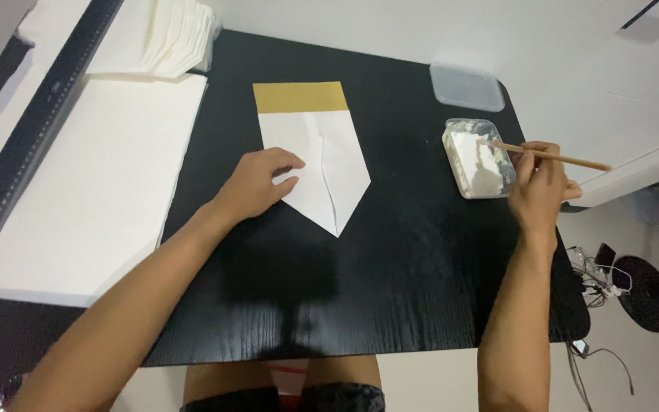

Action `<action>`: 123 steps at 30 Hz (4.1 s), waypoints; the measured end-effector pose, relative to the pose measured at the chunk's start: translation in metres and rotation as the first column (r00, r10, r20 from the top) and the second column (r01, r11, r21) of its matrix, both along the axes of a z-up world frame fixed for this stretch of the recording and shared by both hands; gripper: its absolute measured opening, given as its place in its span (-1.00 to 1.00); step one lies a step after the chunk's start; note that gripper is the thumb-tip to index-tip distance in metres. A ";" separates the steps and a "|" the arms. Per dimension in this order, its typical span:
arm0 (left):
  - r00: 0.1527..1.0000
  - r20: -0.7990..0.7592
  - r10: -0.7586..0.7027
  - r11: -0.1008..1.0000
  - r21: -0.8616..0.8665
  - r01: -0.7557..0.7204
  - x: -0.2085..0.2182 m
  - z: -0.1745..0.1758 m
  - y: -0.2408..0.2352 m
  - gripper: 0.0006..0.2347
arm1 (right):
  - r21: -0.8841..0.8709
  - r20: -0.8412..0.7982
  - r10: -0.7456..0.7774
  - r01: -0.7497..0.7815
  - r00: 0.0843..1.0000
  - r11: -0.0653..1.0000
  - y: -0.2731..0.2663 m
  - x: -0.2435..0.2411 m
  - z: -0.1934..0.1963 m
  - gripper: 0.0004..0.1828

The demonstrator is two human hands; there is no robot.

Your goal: The person folds a white and gold paper sheet into a triangular shape, applies white adhesive with a brush to the folded flaps, and presses them together to secure the folds. The finished folded paper is lifted and placed aside.

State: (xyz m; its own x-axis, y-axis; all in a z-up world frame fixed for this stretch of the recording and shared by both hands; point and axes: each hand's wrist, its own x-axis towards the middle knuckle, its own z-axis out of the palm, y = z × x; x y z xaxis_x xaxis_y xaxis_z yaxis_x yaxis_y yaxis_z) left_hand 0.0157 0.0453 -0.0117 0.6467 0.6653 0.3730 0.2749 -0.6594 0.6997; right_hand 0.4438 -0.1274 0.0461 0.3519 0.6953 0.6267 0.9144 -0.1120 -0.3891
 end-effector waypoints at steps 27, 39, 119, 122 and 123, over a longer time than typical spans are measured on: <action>1.000 -0.023 0.015 0.998 -0.062 -0.017 -0.005 0.011 -0.006 -0.73 | 0.558 -0.573 0.597 -0.266 0.562 0.786 0.004 -0.062 0.004 -0.89; 0.999 0.047 0.026 0.987 -0.159 -0.019 -0.008 0.027 -0.017 -0.70 | 0.150 0.009 0.660 -0.653 0.752 0.742 -0.009 -0.180 0.041 -0.94; 0.998 0.048 0.028 0.983 -0.182 -0.019 -0.009 0.021 -0.016 -0.65 | -0.035 0.141 0.597 -0.598 0.790 0.800 -0.006 -0.189 0.020 -0.90; 0.999 0.043 0.028 0.981 -0.195 -0.019 -0.009 0.024 -0.017 -0.65 | -0.064 0.151 0.598 -0.595 0.787 0.801 -0.007 -0.191 0.021 -0.92; 0.999 0.035 0.025 0.979 -0.205 -0.018 -0.009 0.026 -0.017 -0.64 | -0.070 0.113 0.616 -0.612 0.779 0.787 -0.009 -0.195 0.026 -0.92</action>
